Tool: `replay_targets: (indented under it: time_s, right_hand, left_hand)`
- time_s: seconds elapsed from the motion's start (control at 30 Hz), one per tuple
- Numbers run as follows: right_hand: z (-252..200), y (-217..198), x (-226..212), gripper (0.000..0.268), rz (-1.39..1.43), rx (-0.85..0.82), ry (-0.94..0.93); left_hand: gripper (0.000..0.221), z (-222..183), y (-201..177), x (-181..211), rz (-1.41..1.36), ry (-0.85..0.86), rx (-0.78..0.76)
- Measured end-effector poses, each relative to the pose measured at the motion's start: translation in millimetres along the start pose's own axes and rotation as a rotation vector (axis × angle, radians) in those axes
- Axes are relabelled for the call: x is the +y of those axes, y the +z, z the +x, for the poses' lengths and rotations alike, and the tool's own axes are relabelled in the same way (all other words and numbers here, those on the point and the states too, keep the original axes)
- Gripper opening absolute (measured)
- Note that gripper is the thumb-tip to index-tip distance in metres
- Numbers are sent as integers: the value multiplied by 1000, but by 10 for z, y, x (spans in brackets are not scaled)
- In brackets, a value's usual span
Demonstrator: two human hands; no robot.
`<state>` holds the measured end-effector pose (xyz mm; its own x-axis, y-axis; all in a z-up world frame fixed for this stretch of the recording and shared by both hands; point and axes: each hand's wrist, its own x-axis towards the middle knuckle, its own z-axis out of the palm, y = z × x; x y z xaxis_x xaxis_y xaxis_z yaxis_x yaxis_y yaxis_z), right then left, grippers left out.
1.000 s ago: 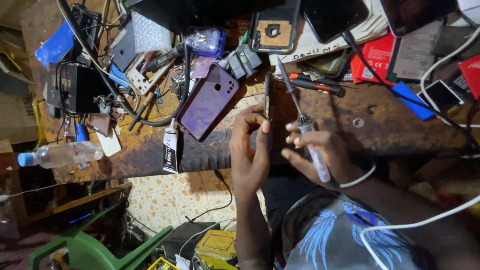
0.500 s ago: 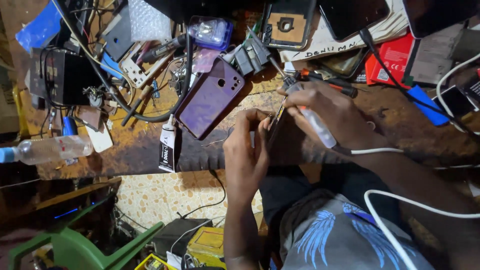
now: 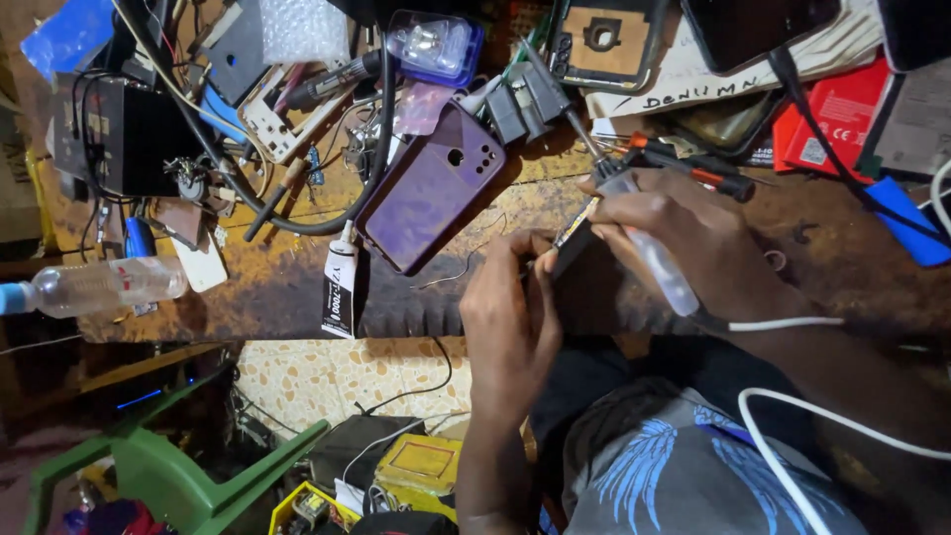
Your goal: Repairing a mobile phone by soldering internal components, applying adhesive, and assembling the screen and back panel.
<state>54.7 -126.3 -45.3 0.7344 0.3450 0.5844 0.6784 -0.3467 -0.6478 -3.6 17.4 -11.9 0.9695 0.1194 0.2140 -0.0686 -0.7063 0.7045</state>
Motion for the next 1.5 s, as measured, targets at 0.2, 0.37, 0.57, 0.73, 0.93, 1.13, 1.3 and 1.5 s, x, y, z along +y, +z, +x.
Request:
replay_targets:
  time_s: [0.2,0.37,0.57,0.73,0.93,1.13,1.3,1.5]
  right_hand:
    - [-11,-134,-34,30,90,-140,-1]
    - [-95,-143,33,28,123,-180,31]
    - [-58,-164,-13,25,127,-123,11]
    - [-329,-357,82,24,145,-98,-40]
    - [-1587,-713,741,46,1891,-13,1302]
    - [-1268,-829,1035,61,1535,-1074,1222]
    - [-1122,-709,887,56,1708,-1064,1652]
    - [-916,-846,414,31,1150,-432,1503]
  left_hand:
    - [6,-16,-28,54,23,36,-70]
    - [7,-20,16,27,68,129,-12]
    - [10,-7,41,19,130,224,34]
    - [14,19,63,21,170,261,65]
    - [6,22,74,-2,236,322,88]
    - [11,7,74,0,282,366,109]
    - [12,5,48,41,283,381,63]
    - [8,8,71,12,264,408,82]
